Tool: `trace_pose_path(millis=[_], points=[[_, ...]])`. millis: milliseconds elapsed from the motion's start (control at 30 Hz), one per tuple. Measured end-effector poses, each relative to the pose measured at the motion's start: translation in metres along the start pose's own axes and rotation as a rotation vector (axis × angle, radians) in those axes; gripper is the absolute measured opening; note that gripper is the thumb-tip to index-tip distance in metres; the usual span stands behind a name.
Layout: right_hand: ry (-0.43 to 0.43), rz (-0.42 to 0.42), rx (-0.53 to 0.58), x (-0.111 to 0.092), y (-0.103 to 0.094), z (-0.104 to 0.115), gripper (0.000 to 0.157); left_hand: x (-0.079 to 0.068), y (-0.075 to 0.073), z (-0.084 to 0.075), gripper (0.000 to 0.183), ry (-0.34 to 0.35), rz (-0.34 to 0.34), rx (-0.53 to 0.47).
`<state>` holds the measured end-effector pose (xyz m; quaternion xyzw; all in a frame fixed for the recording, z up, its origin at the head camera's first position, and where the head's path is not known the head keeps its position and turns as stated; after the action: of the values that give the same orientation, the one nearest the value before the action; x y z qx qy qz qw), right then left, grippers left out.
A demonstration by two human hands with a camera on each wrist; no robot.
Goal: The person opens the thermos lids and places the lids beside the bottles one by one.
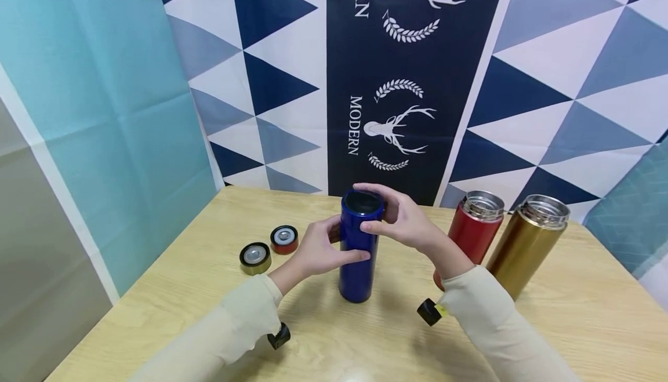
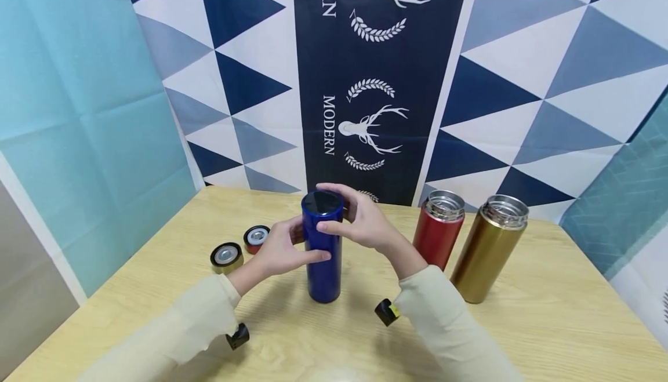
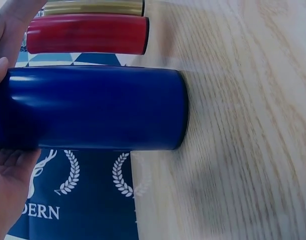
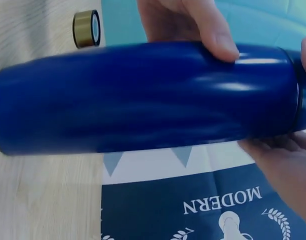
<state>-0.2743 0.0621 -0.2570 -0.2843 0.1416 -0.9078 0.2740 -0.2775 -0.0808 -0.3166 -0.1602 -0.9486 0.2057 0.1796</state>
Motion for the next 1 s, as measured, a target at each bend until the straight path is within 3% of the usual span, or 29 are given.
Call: trace_pose_path(millis=[233,367,533,767,1000], points=[[0.194,-0.359,-0.207,-0.012,0.004,0.012,0.070,0.000,0.003,-0.003,0.056,0.013,0.007,0.021],[0.196,-0.422,-0.316,-0.015,0.015,0.021,0.066,-0.004,0.003,0.001,0.058,-0.013,0.016,0.022],[0.128,-0.396,-0.385,-0.012,0.016,0.026,0.060,-0.002,0.000,0.000,0.056,-0.003,0.018,0.026],[0.052,-0.283,-0.264,-0.012,0.012,0.019,0.056,-0.002,0.003,-0.002,0.055,0.001,0.066,0.062],[-0.004,-0.150,-0.170,-0.005,0.007,0.012,0.055,-0.001,0.000,-0.002,0.055,-0.013,0.056,0.031]])
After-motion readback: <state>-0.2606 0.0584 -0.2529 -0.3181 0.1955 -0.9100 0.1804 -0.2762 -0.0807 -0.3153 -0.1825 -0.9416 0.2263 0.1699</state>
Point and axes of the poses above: each hand's wrist, its own x-axis towards the middle knuckle, its own y-axis out of the palm, z = x × y, the point moved 6 cm from there along x, towards the middle knuckle, and after that the axes turned 6 degrees about -y, right-handed, at the moved point
